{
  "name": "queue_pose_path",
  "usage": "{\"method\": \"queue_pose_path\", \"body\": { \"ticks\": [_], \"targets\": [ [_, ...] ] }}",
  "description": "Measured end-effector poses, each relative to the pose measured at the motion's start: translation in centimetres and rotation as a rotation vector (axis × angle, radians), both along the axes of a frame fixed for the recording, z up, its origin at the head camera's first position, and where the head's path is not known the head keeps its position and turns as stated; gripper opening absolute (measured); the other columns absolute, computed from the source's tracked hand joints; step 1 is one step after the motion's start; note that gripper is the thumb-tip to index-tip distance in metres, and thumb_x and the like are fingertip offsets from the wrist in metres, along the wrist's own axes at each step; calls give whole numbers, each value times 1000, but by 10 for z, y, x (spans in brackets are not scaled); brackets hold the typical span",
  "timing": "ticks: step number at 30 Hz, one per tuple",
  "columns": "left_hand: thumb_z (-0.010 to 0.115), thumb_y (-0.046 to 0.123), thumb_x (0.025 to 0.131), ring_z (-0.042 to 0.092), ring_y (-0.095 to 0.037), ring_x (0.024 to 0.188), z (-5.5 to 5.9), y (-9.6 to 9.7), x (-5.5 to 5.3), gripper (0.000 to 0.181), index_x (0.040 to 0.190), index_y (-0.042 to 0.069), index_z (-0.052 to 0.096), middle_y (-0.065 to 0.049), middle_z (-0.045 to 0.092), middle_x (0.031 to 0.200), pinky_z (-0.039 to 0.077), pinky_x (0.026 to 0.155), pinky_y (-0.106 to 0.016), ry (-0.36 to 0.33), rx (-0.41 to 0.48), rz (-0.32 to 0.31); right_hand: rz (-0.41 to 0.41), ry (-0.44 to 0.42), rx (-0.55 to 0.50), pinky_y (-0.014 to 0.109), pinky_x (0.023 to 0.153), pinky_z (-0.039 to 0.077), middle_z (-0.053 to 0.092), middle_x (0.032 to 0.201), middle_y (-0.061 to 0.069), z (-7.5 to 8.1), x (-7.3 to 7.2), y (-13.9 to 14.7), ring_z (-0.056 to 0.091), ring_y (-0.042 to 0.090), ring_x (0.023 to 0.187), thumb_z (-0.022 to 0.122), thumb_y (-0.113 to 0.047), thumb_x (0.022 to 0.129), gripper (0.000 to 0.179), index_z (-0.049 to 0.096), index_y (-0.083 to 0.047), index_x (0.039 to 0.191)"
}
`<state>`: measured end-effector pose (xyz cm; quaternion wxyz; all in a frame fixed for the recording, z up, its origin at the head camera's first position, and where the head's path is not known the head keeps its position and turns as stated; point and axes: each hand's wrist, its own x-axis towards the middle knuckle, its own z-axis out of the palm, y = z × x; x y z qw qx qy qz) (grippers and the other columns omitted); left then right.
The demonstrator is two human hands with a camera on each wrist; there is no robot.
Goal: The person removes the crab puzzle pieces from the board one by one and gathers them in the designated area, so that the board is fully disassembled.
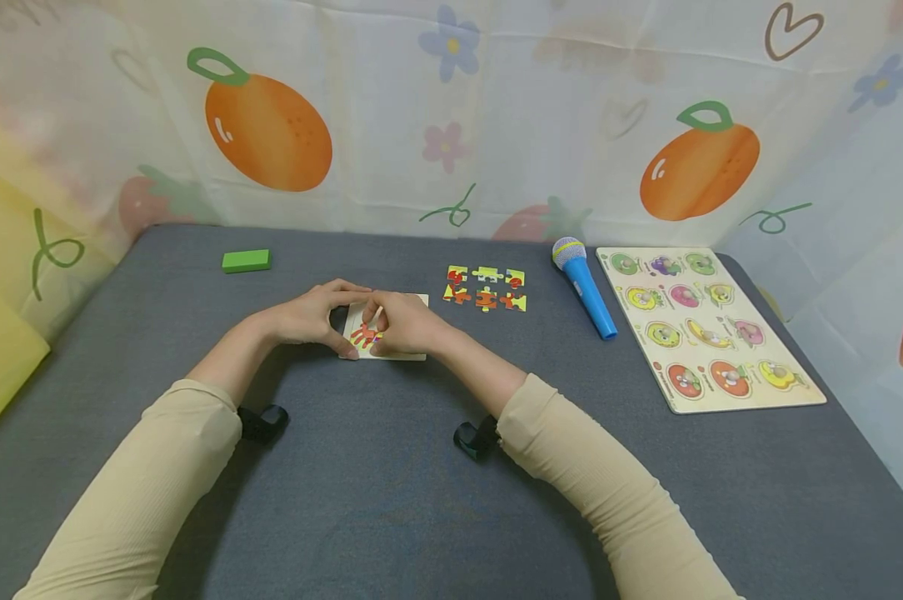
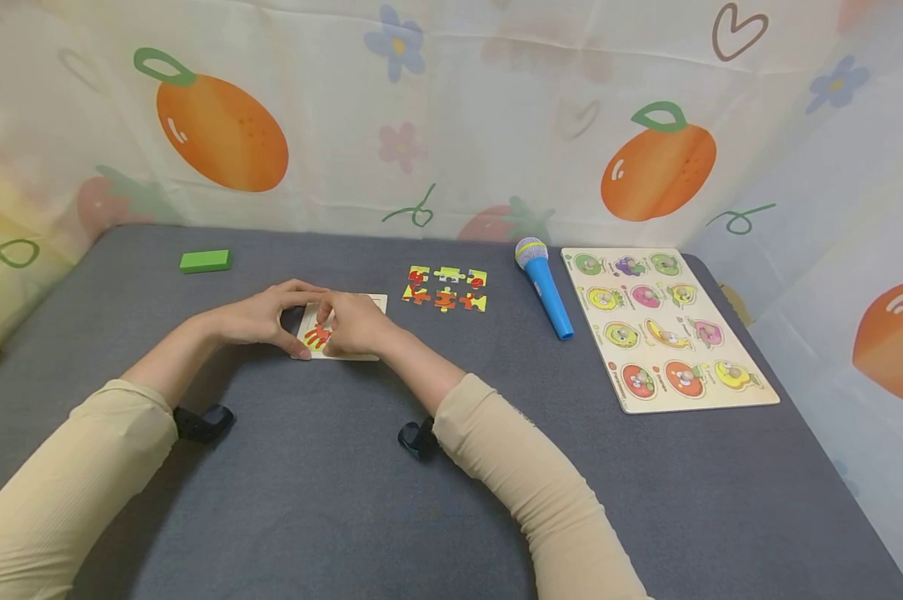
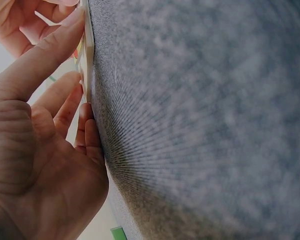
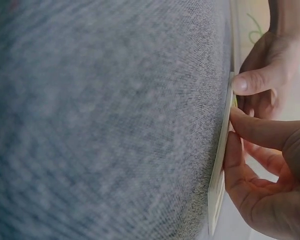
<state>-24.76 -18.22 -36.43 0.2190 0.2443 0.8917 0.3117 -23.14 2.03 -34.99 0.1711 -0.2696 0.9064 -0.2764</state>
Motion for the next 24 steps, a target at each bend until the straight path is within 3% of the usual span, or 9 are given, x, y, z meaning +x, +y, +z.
{"method": "queue_pose_path", "body": {
  "ticks": [17, 24],
  "targets": [
    [86, 29, 74, 19, -42, 146, 1, 0, 1, 95, 153, 12, 37, -13, 31, 156, 26, 111, -67, 8, -1, 3, -34, -23, -57, 18, 71, 43, 68, 105, 11, 0, 1, -1, 60, 19, 91, 77, -1, 77, 41, 60, -5, 114],
    [86, 29, 74, 18, -43, 146, 1, 0, 1, 96, 154, 12, 36, -13, 29, 156, 27, 111, -68, -4, -7, 8, -20, -27, -89, 17, 70, 45, 69, 105, 11, 0, 0, 1, 64, 20, 92, 72, -6, 83, 32, 59, -6, 112]
  ]
}}
